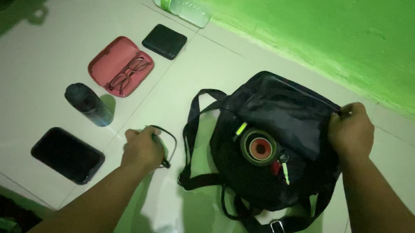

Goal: The person packs a black backpack with several items from the floor, including a flashlight, tape, a small red object, a beaded bracelet, a charger, a pink glasses case, a wallet, and a water bottle. The person opens the bag, places each item inside, and closes the bag.

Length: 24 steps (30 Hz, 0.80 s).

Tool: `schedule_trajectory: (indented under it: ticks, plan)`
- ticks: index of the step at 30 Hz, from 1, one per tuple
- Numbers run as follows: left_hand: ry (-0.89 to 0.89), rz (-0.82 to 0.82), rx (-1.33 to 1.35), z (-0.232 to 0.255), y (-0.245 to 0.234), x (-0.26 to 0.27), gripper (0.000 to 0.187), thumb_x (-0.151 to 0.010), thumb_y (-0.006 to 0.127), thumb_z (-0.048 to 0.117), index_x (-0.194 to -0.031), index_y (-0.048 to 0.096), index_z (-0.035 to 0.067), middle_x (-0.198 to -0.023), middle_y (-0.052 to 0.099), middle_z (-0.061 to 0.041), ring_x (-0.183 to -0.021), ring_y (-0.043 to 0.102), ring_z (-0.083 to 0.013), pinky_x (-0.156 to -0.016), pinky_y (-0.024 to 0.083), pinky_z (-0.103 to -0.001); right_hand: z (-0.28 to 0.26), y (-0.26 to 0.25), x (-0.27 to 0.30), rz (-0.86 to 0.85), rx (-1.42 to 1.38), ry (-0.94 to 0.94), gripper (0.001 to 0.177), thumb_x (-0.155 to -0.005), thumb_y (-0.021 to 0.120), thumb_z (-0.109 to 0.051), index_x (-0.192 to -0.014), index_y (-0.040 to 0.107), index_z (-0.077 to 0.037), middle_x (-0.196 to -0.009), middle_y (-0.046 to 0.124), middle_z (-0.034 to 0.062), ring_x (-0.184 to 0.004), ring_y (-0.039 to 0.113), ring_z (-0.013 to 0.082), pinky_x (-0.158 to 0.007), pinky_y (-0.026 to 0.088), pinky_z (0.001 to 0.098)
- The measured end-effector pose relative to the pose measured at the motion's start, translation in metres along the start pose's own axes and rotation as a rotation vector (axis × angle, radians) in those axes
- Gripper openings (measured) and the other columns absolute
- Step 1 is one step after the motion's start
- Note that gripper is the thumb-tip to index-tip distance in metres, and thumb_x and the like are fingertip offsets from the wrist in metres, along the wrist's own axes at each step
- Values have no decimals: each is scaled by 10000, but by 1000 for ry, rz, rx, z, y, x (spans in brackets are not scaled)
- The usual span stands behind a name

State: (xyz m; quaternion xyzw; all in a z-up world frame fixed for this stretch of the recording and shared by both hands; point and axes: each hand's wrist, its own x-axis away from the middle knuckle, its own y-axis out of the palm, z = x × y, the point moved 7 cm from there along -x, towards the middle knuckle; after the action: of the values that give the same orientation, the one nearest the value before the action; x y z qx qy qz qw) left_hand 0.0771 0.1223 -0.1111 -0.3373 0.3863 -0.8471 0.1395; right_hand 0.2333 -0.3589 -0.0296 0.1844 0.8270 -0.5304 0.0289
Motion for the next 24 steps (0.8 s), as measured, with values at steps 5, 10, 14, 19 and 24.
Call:
schedule_trajectory:
  ticks: [5, 10, 14, 19, 24]
  plan:
    - [118, 3, -52, 9, -1, 7, 544, -762, 813, 189, -1275, 634, 208, -1338, 443, -178, -1132, 630, -376, -992, 532, -398, -8, -6, 20, 5, -40, 75, 322, -971, 739, -236, -1174, 625, -14, -1062, 715, 233, -1006, 681, 422, -879, 526, 489]
    - [104, -9, 60, 18, -13, 21, 419, -739, 839, 179, -1129, 703, 105, -1018, 757, -160, -890, 771, -267, -815, 604, -376, -18, -24, 38, 80, -147, 70, 374, -947, 753, -245, -1180, 589, -1, -1131, 667, 236, -1034, 648, 408, -878, 506, 480]
    - [80, 32, 163, 23, -19, 30, 247, -761, 835, 161, -957, 730, 54, -887, 770, -146, -783, 761, -250, -743, 580, -374, -14, -47, 66, 256, -203, 7, 336, -993, 734, -213, -1188, 580, 12, -1109, 633, 216, -1011, 629, 377, -882, 504, 475]
    - [110, 57, 166, 26, -16, 36, 192, -779, 795, 136, -945, 722, 72, -896, 772, -119, -821, 749, -252, -781, 568, -379, -21, -43, 121, 282, -366, 93, 269, -997, 682, -200, -1167, 582, -16, -1019, 610, 144, -933, 618, 300, -855, 506, 432]
    - [164, 31, 14, 35, -6, 39, 551, -818, 800, 283, -1281, 544, 130, -1136, 666, -187, -1044, 688, -345, -892, 549, -434, -64, -20, 176, 204, -448, 62, 236, -958, 650, -176, -1153, 620, -46, -997, 633, 123, -918, 636, 242, -831, 513, 391]
